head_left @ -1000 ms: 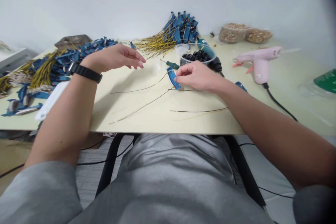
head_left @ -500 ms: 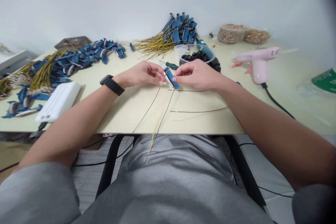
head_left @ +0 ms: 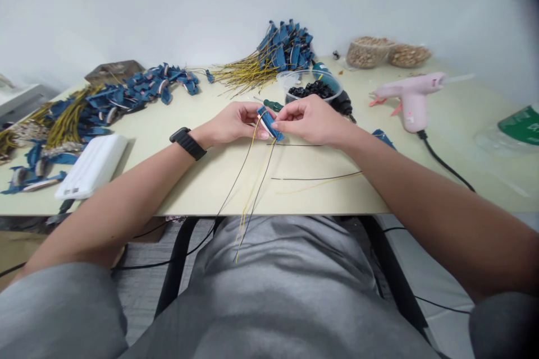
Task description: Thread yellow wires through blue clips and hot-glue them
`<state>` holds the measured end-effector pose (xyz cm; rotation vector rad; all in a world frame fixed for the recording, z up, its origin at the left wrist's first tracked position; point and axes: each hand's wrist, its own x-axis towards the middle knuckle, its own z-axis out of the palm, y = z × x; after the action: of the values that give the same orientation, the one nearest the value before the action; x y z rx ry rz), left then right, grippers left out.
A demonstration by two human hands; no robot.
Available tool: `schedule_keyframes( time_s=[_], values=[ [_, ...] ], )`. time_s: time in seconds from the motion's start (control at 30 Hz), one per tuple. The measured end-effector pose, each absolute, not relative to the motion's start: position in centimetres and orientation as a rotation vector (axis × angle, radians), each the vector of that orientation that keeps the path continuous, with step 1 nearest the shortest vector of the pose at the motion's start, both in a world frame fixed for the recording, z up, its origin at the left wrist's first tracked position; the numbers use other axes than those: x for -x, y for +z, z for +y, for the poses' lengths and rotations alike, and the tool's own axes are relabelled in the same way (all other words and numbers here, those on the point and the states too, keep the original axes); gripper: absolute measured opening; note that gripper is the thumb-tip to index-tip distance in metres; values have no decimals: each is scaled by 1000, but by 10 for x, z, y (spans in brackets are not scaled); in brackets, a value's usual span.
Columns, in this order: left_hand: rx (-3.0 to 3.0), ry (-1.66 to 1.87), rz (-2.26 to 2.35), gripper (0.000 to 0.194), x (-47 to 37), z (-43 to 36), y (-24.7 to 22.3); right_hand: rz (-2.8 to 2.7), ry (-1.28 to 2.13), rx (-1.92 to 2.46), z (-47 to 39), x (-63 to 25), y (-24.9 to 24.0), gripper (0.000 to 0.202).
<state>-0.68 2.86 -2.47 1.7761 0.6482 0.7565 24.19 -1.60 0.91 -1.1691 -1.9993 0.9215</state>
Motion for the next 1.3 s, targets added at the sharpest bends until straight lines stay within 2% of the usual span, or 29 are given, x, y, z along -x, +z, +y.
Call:
schedule_keyframes(
  time_s=[0.2, 0.47, 1.0, 1.3],
  values=[
    [-1765, 796, 657, 61, 6, 29, -28, -1984, 858, 1195, -13, -242, 6, 23],
    [-1724, 838, 653, 58, 5, 28, -31, -1923, 824, 1234, -15, -239, 6, 37],
    [-1678, 885, 676, 57, 3, 27, -31, -1813, 870, 1186, -15, -235, 2, 30],
    [-1664, 893, 677, 59, 4, 28, -33, -1788, 916, 1150, -14, -236, 0, 18]
  ],
)
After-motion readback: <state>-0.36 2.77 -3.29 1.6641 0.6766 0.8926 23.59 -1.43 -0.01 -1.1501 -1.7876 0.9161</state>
